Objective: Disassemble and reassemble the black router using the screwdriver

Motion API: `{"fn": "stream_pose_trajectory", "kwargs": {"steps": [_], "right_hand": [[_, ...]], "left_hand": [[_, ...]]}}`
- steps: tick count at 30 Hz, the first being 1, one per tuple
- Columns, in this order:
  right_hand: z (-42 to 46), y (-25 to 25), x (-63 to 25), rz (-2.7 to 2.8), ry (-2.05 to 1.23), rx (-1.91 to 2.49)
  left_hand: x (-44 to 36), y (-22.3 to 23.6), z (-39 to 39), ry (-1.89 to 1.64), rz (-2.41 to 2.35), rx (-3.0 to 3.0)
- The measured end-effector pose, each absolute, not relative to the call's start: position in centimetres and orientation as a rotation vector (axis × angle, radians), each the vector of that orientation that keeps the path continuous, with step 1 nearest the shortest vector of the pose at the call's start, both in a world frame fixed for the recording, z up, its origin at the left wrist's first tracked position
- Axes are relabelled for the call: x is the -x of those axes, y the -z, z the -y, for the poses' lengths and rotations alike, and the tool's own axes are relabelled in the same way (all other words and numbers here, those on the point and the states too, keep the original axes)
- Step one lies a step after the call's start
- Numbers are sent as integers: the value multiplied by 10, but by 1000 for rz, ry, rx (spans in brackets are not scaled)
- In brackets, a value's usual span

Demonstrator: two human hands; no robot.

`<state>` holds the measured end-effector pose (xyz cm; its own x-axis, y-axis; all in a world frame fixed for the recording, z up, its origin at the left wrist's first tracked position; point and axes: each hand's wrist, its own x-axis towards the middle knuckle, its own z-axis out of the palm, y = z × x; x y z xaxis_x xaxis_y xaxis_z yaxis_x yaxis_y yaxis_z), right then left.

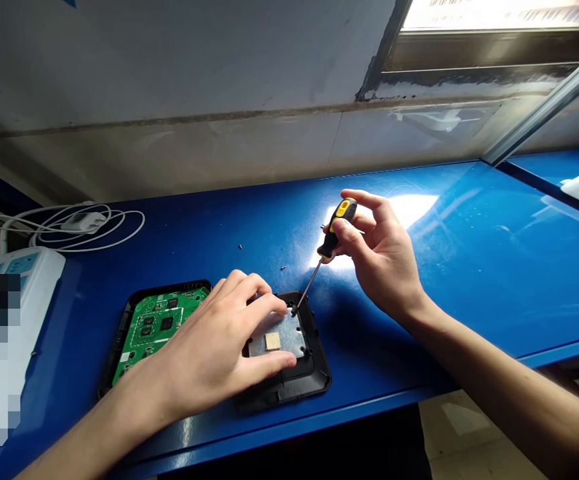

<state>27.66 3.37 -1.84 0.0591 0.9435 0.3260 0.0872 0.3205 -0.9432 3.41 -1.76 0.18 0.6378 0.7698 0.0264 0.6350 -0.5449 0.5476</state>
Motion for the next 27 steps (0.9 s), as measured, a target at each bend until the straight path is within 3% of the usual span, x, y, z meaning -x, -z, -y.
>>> {"fn": "stream_pose_trajectory", "kwargs": {"steps": [27], "right_hand": [[-33,17,-276,1322,-842,1053]], "left_hand": [[-33,7,19,-573,-908,-2765]]}}
